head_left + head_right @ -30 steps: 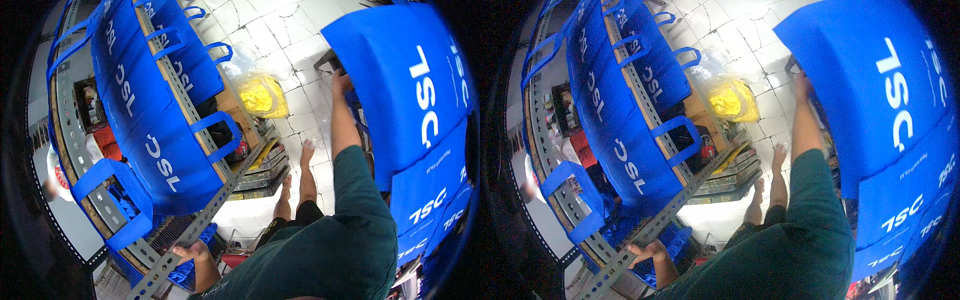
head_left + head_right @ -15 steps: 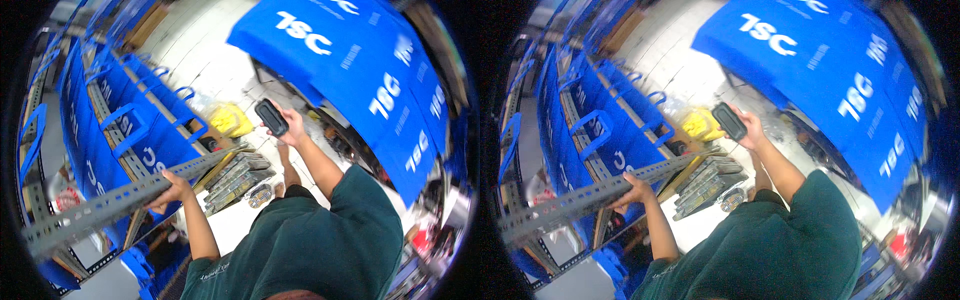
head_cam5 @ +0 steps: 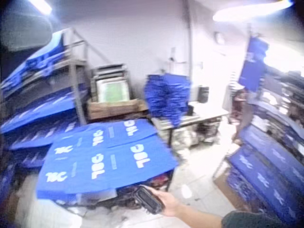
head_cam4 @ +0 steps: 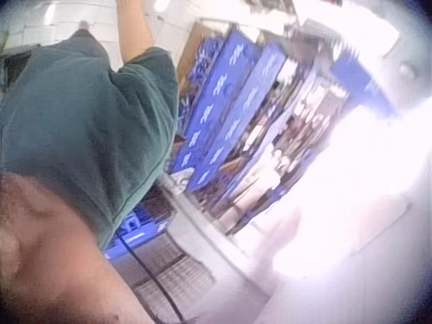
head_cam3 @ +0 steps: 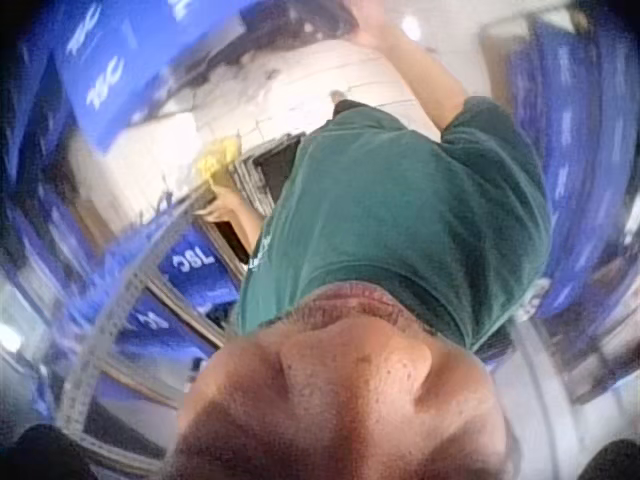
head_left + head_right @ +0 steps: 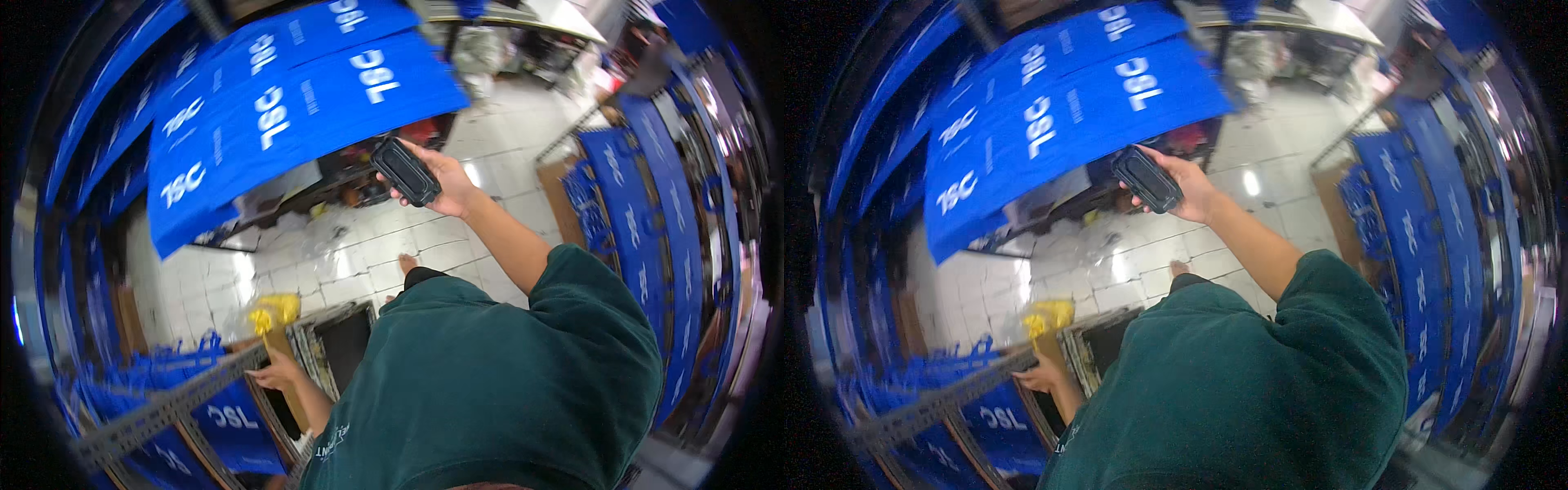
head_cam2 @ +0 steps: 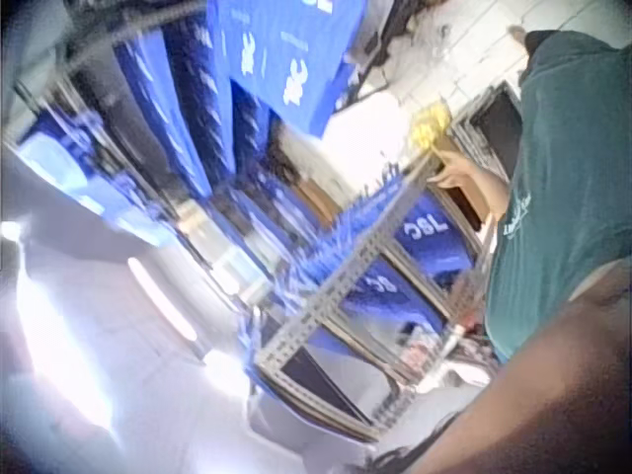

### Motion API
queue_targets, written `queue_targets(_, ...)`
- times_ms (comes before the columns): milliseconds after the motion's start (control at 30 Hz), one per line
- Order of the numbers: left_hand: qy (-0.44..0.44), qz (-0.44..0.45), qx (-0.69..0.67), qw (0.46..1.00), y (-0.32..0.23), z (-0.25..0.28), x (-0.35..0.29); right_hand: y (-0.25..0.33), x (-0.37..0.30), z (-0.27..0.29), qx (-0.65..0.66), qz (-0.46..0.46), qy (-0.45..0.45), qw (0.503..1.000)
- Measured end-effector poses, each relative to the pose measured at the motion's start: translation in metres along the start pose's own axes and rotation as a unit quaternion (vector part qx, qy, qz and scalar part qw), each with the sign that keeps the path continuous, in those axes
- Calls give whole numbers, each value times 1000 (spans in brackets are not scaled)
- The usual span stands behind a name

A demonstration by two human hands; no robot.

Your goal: The person repeatedly picks up blue tote bags from a table and stacks them into a metal wire cage. The person handles the bags one by one, unfolding them slightly before placing them into the cage. Another person is visible in the background working at a separate table.

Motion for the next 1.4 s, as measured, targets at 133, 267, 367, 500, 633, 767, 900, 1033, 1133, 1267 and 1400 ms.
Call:
queue_targets(133,327,-216,184,901,15,-50,-239,53,-95,127,4,82,-165,983)
queue_targets(267,660,-432,59,612,-46,-83,-395,69,-198,262,121,92,-297,943)
queue_targets(367,647,-588,-134,466,-161,-92,-439,99,-272,311,162,129,-288,935)
queue_targets(500,575,-354,-217,705,-344,-73,-433,146,-355,386,134,142,-377,905)
queue_targets(633,594,-303,-338,664,-519,1,-516,200,-389,470,77,142,-466,870)
queue_targets(767,685,-315,-439,489,-660,154,-573,261,-379,516,50,139,-506,850)
queue_targets(900,769,-284,-432,377,-737,221,-586,312,-339,566,16,158,-515,842)
queue_targets(1033,785,-288,-422,351,-804,191,-612,346,-283,617,-26,131,-546,827)
queue_targets(1133,828,-251,-395,308,-861,159,-639,368,-247,662,-91,78,-571,812)
queue_targets(1267,859,-297,-308,280,-953,173,-633,404,-222,708,-84,14,-631,771)
queue_targets(1400,867,-337,-270,248,-1037,189,-640,485,-193,725,-101,99,-630,763)
Point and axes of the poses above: each hand's wrist, its own x-axis towards the middle knuckle, its own z-axis out of the back of the hand, y = z × x, the point moved 10 cm from there along x, towards the middle knuckle, and after that the axes turned 12 degrees about -y, right-handed, at the moved point
